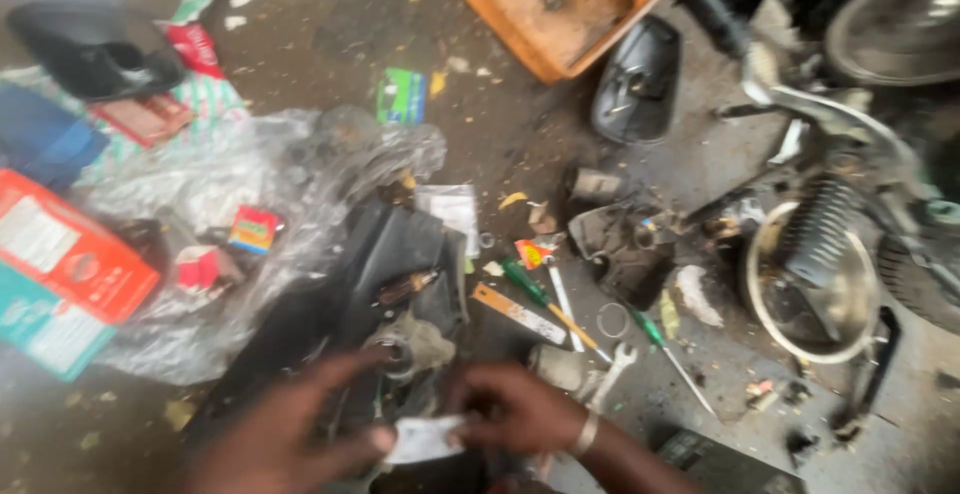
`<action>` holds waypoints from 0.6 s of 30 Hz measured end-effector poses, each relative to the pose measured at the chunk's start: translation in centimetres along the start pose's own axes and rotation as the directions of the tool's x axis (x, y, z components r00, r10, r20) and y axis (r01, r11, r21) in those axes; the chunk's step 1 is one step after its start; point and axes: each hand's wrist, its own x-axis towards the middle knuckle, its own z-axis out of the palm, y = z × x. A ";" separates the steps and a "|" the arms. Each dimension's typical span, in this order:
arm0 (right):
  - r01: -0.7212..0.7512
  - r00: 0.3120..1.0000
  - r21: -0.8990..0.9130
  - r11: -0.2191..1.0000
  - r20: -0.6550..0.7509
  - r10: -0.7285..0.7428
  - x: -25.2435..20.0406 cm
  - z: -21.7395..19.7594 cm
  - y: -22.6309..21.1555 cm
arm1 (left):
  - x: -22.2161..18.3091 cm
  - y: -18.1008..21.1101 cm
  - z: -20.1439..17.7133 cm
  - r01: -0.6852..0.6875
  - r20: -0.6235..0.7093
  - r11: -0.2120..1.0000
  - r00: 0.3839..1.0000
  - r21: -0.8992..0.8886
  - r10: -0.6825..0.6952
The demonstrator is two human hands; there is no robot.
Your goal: Disassembling and inspecting a motorcycle starter motor component using a file or scraping tool.
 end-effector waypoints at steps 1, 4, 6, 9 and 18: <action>0.024 0.999 0.162 0.987 -0.037 -0.018 0.4 -0.2 -0.1 | 0.6 -0.1 2.1 0.155 0.233 0.968 0.967 -0.196 -0.108; 0.072 0.981 0.374 0.925 -0.194 0.002 3.0 0.0 1.7 | 2.4 -2.8 6.9 0.357 0.226 0.814 0.933 -0.458 -0.281; 0.012 0.913 0.171 0.985 -0.404 0.059 3.3 -2.1 4.4 | 3.6 -4.3 7.5 0.313 0.144 0.790 0.949 -0.527 -0.280; -0.294 0.793 -0.288 0.911 -0.606 0.064 2.7 -4.8 7.5 | 4.5 -4.3 7.0 0.248 0.054 0.710 0.957 -0.659 -0.284; -0.585 0.768 -0.667 0.462 -0.638 0.053 3.7 -6.3 15.9 | 3.0 -0.2 1.4 0.258 0.149 0.518 0.959 -0.816 -0.243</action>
